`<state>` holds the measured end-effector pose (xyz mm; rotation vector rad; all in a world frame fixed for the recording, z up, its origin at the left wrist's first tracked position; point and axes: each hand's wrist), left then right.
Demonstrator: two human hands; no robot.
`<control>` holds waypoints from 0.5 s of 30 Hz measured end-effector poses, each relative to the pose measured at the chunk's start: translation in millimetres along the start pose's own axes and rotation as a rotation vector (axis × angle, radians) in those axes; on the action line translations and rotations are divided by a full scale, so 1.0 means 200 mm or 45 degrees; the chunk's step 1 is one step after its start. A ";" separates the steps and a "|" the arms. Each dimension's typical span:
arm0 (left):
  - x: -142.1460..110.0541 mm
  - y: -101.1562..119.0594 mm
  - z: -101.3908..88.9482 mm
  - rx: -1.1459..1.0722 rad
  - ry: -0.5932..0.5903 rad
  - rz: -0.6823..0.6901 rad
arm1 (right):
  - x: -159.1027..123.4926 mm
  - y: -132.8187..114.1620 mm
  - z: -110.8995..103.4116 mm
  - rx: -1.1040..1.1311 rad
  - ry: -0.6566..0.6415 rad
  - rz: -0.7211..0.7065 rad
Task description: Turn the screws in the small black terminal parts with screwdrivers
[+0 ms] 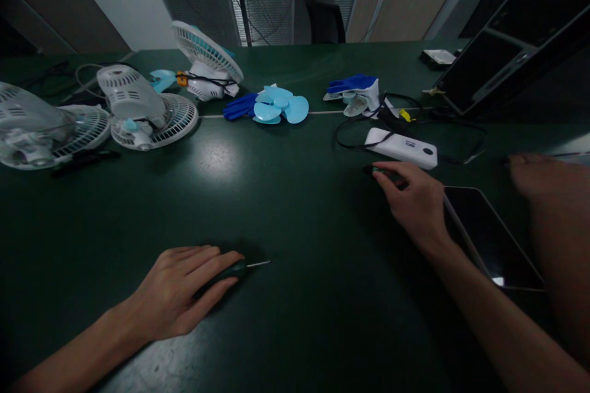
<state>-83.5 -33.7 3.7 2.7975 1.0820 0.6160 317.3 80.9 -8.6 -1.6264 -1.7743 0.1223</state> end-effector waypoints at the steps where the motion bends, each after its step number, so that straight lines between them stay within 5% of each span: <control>1: 0.00 0.00 0.00 -0.001 0.004 -0.001 | 0.00 0.00 0.00 0.001 0.010 -0.003; 15: 0.01 0.00 0.00 0.008 0.014 0.009 | 0.01 -0.01 0.02 0.026 0.001 0.151</control>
Point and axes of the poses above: each hand's wrist, its own x-axis towards the middle knuckle, its own z-axis out of the palm, y = z × x, and after that the axes turned 5 degrees about x, right-handed
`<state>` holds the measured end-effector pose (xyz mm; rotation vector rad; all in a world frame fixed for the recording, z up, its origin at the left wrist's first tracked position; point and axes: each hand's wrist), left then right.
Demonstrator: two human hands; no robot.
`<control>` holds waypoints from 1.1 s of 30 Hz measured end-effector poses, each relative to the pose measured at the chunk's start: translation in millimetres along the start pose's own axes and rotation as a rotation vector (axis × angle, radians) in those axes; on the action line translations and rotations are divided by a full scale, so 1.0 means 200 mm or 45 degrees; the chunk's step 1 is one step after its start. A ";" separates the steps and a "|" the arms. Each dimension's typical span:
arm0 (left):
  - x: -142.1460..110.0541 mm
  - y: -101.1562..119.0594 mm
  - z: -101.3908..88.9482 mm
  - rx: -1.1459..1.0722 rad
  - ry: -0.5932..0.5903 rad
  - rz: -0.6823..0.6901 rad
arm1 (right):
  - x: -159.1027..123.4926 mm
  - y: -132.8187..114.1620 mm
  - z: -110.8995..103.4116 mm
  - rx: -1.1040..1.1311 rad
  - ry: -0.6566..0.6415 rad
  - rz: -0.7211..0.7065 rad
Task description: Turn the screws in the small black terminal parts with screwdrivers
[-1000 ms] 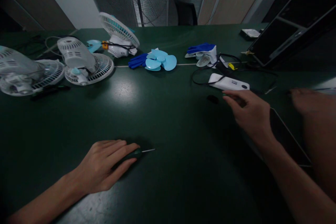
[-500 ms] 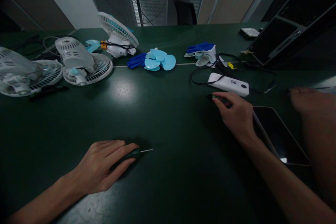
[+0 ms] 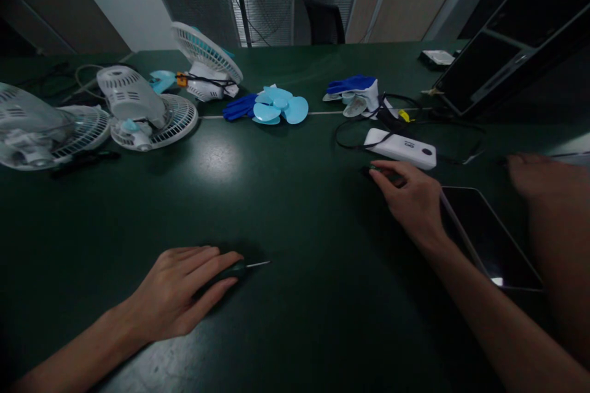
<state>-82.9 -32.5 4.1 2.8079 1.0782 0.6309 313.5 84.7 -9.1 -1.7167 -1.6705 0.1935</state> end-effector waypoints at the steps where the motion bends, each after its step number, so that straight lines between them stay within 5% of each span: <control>1: 0.00 0.00 0.00 0.001 0.004 0.001 | 0.00 0.00 0.00 0.002 -0.007 0.002; 33: -0.01 0.00 0.00 -0.014 -0.019 0.000 | 0.00 -0.01 0.00 0.025 -0.049 0.099</control>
Point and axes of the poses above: each hand's wrist, its own x-axis towards the middle knuckle, its own z-axis out of the palm, y = z × x, and after that the axes turned 5 degrees about x, right-handed
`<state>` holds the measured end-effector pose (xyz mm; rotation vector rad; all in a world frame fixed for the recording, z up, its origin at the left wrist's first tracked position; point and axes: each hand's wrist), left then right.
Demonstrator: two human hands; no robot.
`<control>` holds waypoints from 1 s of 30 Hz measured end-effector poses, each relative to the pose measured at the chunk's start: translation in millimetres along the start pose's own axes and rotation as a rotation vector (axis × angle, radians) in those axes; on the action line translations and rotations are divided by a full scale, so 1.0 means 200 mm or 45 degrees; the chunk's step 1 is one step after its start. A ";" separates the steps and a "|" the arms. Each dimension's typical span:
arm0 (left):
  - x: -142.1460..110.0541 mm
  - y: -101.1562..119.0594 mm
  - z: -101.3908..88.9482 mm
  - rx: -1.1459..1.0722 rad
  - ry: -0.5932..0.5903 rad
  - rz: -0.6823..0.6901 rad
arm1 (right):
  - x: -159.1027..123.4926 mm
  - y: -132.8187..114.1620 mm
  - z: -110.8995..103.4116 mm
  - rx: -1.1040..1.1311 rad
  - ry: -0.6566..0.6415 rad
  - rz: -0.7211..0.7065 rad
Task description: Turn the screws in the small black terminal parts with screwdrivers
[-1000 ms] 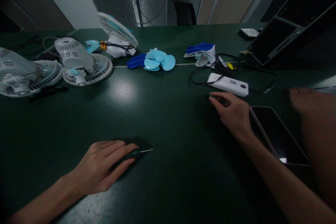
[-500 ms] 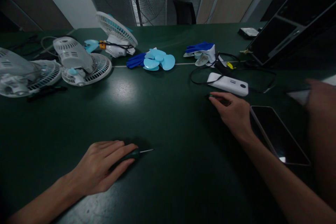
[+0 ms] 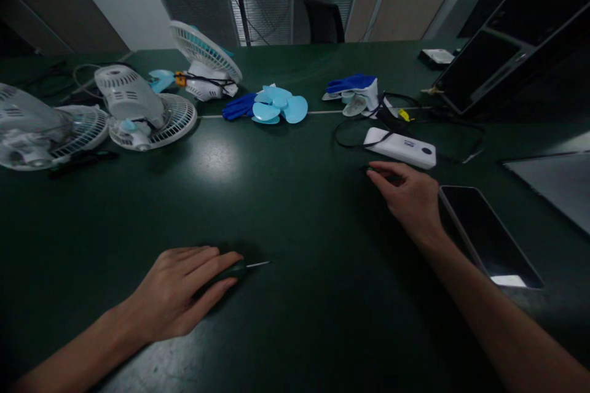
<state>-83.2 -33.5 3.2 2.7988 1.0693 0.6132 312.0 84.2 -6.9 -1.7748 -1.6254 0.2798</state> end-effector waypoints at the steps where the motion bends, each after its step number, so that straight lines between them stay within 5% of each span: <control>1: 0.00 0.00 0.00 -0.001 -0.003 -0.001 | 0.00 0.00 0.00 -0.004 -0.004 -0.002; 13: 0.00 0.00 -0.01 -0.010 -0.001 0.000 | -0.01 0.00 0.00 -0.066 -0.075 -0.087; 24: -0.01 0.00 0.00 0.043 0.055 -0.035 | -0.32 -0.38 0.05 0.366 -0.807 -0.546; 30: -0.01 0.01 -0.02 -0.039 0.148 0.025 | -0.47 -0.47 0.12 0.524 -0.969 -0.738</control>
Point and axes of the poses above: each hand's wrist, its own x-axis towards the middle knuckle, its own z-axis out of the palm, y = z × x, and after that the axes turned 5 degrees about x, right-handed
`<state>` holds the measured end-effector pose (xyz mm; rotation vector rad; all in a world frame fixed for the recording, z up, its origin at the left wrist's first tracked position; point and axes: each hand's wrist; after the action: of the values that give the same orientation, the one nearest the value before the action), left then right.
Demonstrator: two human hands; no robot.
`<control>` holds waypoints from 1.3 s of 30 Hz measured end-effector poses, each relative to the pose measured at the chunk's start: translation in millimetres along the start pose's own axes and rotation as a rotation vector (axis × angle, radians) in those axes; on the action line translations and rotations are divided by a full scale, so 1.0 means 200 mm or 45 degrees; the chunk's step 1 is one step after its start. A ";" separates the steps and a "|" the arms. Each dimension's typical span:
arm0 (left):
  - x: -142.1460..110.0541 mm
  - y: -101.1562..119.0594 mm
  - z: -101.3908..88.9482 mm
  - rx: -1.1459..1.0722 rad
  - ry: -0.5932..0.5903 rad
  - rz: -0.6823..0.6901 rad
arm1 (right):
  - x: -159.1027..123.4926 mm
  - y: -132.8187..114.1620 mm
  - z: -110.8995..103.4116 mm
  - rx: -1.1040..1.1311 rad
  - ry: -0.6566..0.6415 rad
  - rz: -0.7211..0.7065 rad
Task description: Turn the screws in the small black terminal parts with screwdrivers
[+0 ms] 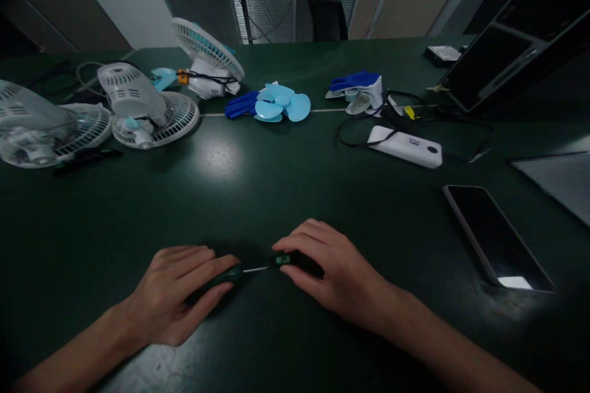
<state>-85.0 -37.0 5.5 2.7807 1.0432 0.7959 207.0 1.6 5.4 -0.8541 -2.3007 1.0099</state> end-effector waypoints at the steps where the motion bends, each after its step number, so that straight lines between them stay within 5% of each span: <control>1: 0.00 0.00 0.00 -0.014 0.007 0.008 | 0.00 0.00 0.01 -0.007 -0.028 -0.008; 39: 0.02 0.00 0.02 -0.022 -0.134 -0.031 | 0.01 0.00 0.02 -0.014 -0.088 0.019</control>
<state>-81.1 -34.5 3.3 2.7559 1.0446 0.6444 202.3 0.8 2.7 -0.8544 -2.3630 1.0494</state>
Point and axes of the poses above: each hand's wrist, its own x-axis towards the middle knuckle, its own z-axis out of the palm, y = z × x, and after that the axes turned 5 degrees about x, right-handed
